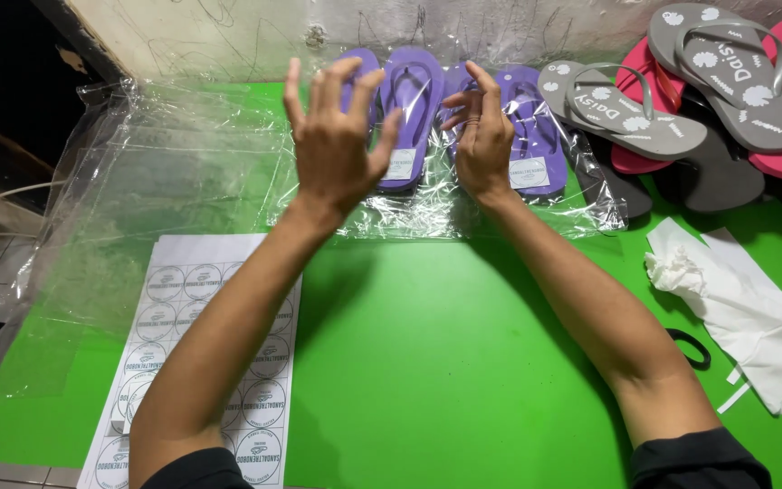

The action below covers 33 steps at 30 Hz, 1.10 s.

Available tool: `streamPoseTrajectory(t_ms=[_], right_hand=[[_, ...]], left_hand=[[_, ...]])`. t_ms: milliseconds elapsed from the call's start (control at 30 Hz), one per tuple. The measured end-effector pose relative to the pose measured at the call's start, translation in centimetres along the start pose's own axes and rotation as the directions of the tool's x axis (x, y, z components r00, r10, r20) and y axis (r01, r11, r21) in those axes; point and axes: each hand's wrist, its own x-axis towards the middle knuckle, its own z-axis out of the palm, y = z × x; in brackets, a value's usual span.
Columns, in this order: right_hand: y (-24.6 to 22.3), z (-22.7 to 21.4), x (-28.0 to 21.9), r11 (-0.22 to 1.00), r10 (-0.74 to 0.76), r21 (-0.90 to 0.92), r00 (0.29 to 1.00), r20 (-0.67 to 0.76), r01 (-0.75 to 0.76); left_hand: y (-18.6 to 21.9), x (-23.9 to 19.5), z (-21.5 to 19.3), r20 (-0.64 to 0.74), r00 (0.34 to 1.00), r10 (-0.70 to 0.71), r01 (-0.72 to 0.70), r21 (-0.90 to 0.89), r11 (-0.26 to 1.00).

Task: Trimming excess material from flip-flops, cleaning them with a cloth, and packaging them into labeled plastic bags.

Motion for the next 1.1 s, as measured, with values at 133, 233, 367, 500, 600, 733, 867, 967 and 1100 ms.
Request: streamPoseTrajectory(t_ms=[133, 233, 367, 500, 600, 733, 867, 967, 1100], right_hand=[[-3.5, -1.3, 1.3, 0.975, 0.192, 0.108, 0.981, 0.030, -0.195], [-8.0, -4.4, 4.6, 0.994, 0.033, 0.102, 0.998, -0.056, -0.027], [-0.6, -10.9, 9.1, 0.959, -0.161, -0.248, 0.983, -0.084, 0.136], [8.1, -19.9, 10.1, 0.760, 0.187, -0.643, 0.979, 0.078, -0.094], [10.0, -24.3, 8.9, 0.691, 0.209, -0.723, 0.963, 0.171, -0.022], [8.0, -24.5, 7.9, 0.606, 0.567, -0.784, 0.765, 0.305, -0.136], [5.7, -22.8, 7.8, 0.552, 0.668, -0.818, 0.670, 0.322, -0.158], [8.4, -22.3, 7.4, 0.593, 0.570, -0.802, 0.739, 0.359, -0.067], [12.1, -22.0, 7.5, 0.538, 0.508, -0.843, 0.792, 0.338, 0.015]], left_hand=[[6.8, -1.6, -2.4, -0.137, 0.896, 0.423, -0.432, -0.040, 0.901], [9.7, -3.5, -4.7, -0.179, 0.741, 0.647, -0.658, -0.001, 0.753], [11.3, -6.7, -7.0, -0.112, 0.599, 0.793, -0.798, -0.001, 0.603], [11.4, -10.4, -8.6, 0.113, 0.587, 0.802, -0.778, -0.194, 0.597], [11.2, -13.3, -8.4, 0.322, 0.546, 0.773, -0.696, -0.338, 0.633], [12.2, -16.2, -7.2, 0.420, 0.557, 0.717, -0.539, -0.474, 0.697], [12.8, -17.0, -6.6, 0.446, 0.576, 0.685, -0.478, -0.496, 0.725], [12.6, -16.7, -6.9, 0.431, 0.610, 0.664, -0.449, -0.503, 0.739], [12.9, -16.2, -7.3, 0.421, 0.643, 0.640, -0.423, -0.501, 0.755]])
